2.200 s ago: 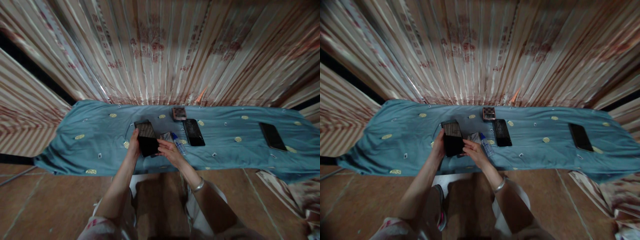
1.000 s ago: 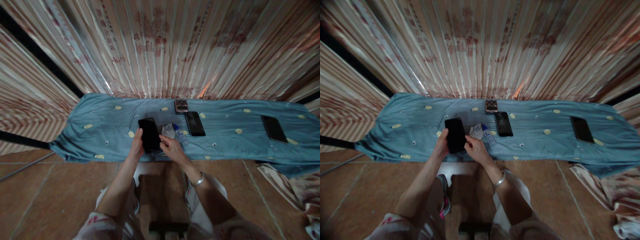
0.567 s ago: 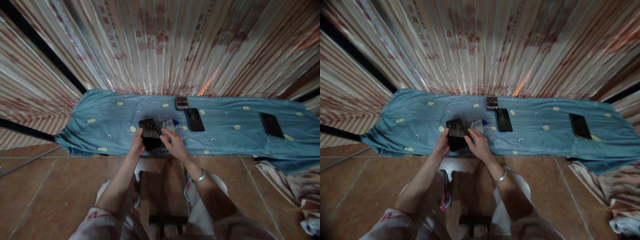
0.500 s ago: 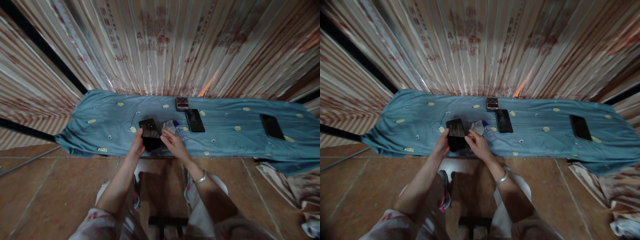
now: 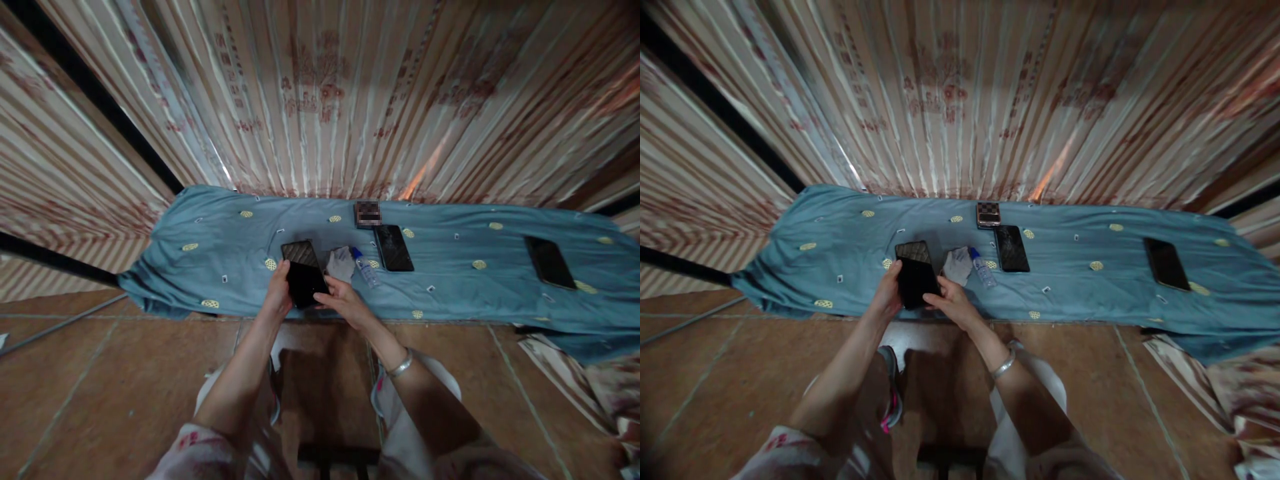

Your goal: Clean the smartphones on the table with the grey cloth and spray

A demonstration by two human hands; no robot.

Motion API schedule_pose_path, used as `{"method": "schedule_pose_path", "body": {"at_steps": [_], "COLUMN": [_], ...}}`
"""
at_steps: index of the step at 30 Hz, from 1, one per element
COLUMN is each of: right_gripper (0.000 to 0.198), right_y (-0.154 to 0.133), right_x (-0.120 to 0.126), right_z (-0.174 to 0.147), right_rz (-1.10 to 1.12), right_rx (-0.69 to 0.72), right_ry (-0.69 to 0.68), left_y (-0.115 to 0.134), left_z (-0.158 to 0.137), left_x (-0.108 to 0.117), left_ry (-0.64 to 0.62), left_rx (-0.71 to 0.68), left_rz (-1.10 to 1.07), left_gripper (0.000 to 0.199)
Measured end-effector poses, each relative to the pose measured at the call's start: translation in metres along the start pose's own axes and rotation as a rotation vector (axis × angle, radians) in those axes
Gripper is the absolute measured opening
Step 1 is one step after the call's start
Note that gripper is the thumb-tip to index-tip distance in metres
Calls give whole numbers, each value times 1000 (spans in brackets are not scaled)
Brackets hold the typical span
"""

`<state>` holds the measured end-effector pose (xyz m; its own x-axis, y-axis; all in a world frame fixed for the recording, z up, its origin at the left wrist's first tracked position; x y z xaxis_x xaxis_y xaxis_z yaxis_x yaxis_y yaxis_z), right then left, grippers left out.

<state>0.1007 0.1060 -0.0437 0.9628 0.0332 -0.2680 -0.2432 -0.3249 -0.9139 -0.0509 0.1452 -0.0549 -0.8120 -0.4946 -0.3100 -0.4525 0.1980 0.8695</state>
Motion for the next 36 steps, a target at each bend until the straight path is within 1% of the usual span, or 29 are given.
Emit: {"method": "schedule_pose_path", "body": {"at_steps": [3,7,9,11,14,17,19,21,24,27,31,36], "right_gripper": [41,42,45,46,45,45,47,48,46,43,43,42], "right_y": [2,4,6,7,5,2,0,-2,-5,-6,-1,7], "right_x": [1,0,0,0,-2,-3,-3,-3,-1,2,3,3], "right_z": [0,-1,-1,-1,-2,-2,-1,-1,-1,-2,-1,2], "right_rz": [-4,0,4,13,27,52,63,79,138,174,147,111], "right_rx": [16,23,12,5,14,39,41,16,-38,-67,-64,-55], "right_ry": [3,-21,-27,-25,-28,-25,-34,-53,-84,-109,-106,-84], "left_y": [5,12,12,11,11,15,16,16,14,12,11,13], "left_z": [-4,-4,-3,-2,-5,-11,-14,-15,-14,-11,-10,-11], "left_x": [-2,-4,-3,-2,-2,-5,-8,-9,-9,-9,-7,-7], "left_ry": [8,19,32,38,43,-7,-43,-49,-26,-3,3,-26], "left_rx": [6,-80,-96,-88,-71,-67,-28,46,142,170,151,53], "left_rz": [-26,-38,-27,-15,-18,-37,-59,-83,-104,-116,-128,-110], "left_gripper": [35,32,30,28,32,34,32,28,22,20,22,32]}}
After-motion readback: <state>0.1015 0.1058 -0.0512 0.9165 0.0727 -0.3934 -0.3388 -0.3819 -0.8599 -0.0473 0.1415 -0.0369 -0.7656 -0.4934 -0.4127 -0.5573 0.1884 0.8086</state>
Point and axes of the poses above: each hand's wrist, its own z-axis towards the middle knuckle, its own x-axis out of the back of the hand, y = z × x, the point moved 4 cm from there along z, towards the middle knuckle, and after that the axes turned 15 degrees about y, right-handed, at the moved point
